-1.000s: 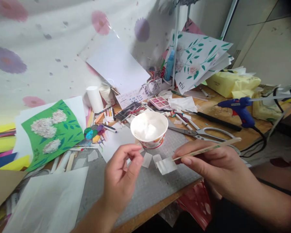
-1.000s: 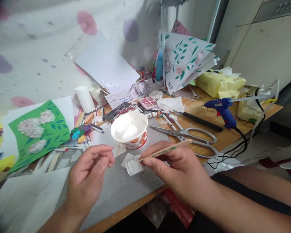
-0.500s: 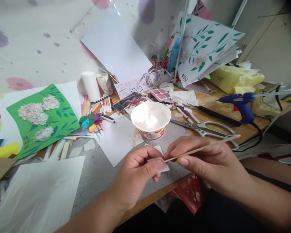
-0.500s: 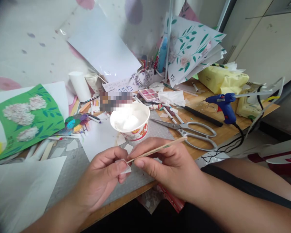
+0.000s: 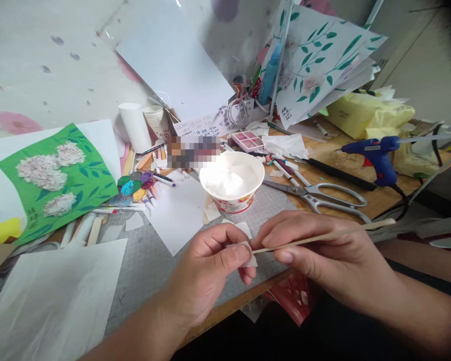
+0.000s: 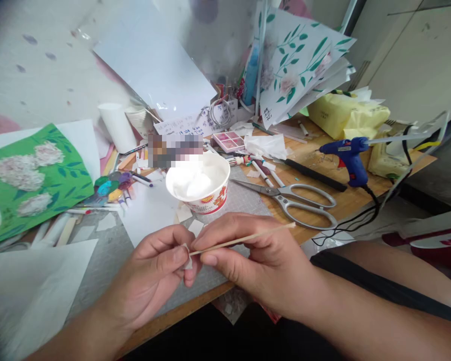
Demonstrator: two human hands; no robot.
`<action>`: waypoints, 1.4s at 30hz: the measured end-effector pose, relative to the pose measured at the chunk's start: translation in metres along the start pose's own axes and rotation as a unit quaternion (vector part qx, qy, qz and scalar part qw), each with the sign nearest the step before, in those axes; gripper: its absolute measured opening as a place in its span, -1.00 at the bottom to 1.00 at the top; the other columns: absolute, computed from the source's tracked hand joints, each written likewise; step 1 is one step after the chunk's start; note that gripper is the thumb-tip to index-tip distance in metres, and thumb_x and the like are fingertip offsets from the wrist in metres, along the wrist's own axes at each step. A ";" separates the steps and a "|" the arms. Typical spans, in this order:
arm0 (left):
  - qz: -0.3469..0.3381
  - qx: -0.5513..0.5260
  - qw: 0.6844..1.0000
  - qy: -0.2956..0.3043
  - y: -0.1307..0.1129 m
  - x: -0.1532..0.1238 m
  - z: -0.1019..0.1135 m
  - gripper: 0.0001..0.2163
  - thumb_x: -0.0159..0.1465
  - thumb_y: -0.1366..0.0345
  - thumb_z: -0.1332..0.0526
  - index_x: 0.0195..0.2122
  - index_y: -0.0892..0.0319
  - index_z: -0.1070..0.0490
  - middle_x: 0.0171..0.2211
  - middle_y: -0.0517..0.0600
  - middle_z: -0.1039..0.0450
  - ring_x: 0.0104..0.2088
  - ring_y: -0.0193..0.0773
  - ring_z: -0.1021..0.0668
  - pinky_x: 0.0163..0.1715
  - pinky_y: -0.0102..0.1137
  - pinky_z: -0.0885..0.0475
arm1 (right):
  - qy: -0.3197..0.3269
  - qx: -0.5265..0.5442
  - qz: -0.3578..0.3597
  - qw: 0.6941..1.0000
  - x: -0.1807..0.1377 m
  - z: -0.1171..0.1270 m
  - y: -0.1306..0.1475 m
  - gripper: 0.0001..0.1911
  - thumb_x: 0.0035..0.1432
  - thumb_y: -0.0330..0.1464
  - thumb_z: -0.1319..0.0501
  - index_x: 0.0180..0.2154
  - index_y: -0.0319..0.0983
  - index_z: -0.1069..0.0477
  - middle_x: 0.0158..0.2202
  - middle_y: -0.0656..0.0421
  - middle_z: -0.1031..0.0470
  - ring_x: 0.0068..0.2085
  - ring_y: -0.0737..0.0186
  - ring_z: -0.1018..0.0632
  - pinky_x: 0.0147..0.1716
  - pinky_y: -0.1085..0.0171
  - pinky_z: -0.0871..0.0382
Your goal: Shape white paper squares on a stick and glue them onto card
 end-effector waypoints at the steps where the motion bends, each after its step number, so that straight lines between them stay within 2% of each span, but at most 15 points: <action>1: -0.001 0.001 1.000 0.001 0.000 0.000 0.000 -0.89 0.16 0.33 -0.33 -0.46 0.26 -0.48 -0.58 -0.07 -0.45 -0.53 -0.42 -0.47 -0.49 -0.54 -0.36 | 0.001 -0.001 0.000 1.000 0.000 0.000 0.000 -0.85 0.14 -0.52 -0.26 -0.24 -0.22 -0.52 -0.32 0.14 -0.60 -0.23 0.25 -0.60 -0.22 0.33 -0.48; 20: -0.008 0.012 1.000 0.009 -0.001 0.000 0.000 -0.87 0.16 0.32 -0.33 -0.47 0.25 -0.47 -0.58 -0.07 -0.43 -0.53 -0.41 -0.44 -0.49 -0.53 -0.31 | 0.001 0.021 -0.010 1.000 0.002 -0.001 0.001 -0.83 0.13 -0.55 -0.27 -0.25 -0.23 -0.54 -0.32 0.16 -0.60 -0.23 0.30 -0.60 -0.22 0.39 -0.49; 35: -0.006 0.020 1.000 0.009 0.000 0.001 0.001 -0.87 0.17 0.31 -0.33 -0.46 0.25 -0.47 -0.57 -0.08 -0.42 -0.52 -0.41 -0.45 -0.47 -0.52 -0.32 | 0.009 0.003 0.006 1.000 0.002 -0.001 0.004 -0.82 0.12 -0.58 -0.25 -0.25 -0.26 -0.53 -0.31 0.13 -0.59 -0.23 0.30 -0.60 -0.21 0.39 -0.48; 42: -0.004 0.018 1.000 0.005 0.000 0.002 0.002 -0.88 0.17 0.32 -0.32 -0.46 0.25 -0.47 -0.57 -0.08 -0.43 -0.52 -0.42 -0.45 -0.47 -0.53 -0.32 | 0.011 -0.017 0.014 1.000 0.002 -0.001 0.004 -0.80 0.12 -0.58 -0.25 -0.23 -0.21 -0.52 -0.32 0.16 -0.59 -0.23 0.30 -0.60 -0.21 0.38 -0.48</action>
Point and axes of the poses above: each hand's wrist, its own x-axis towards the middle knuckle, its own z-axis out of the back of the hand, y = z × x, the point moved 6 cm from there along x, towards the middle knuckle
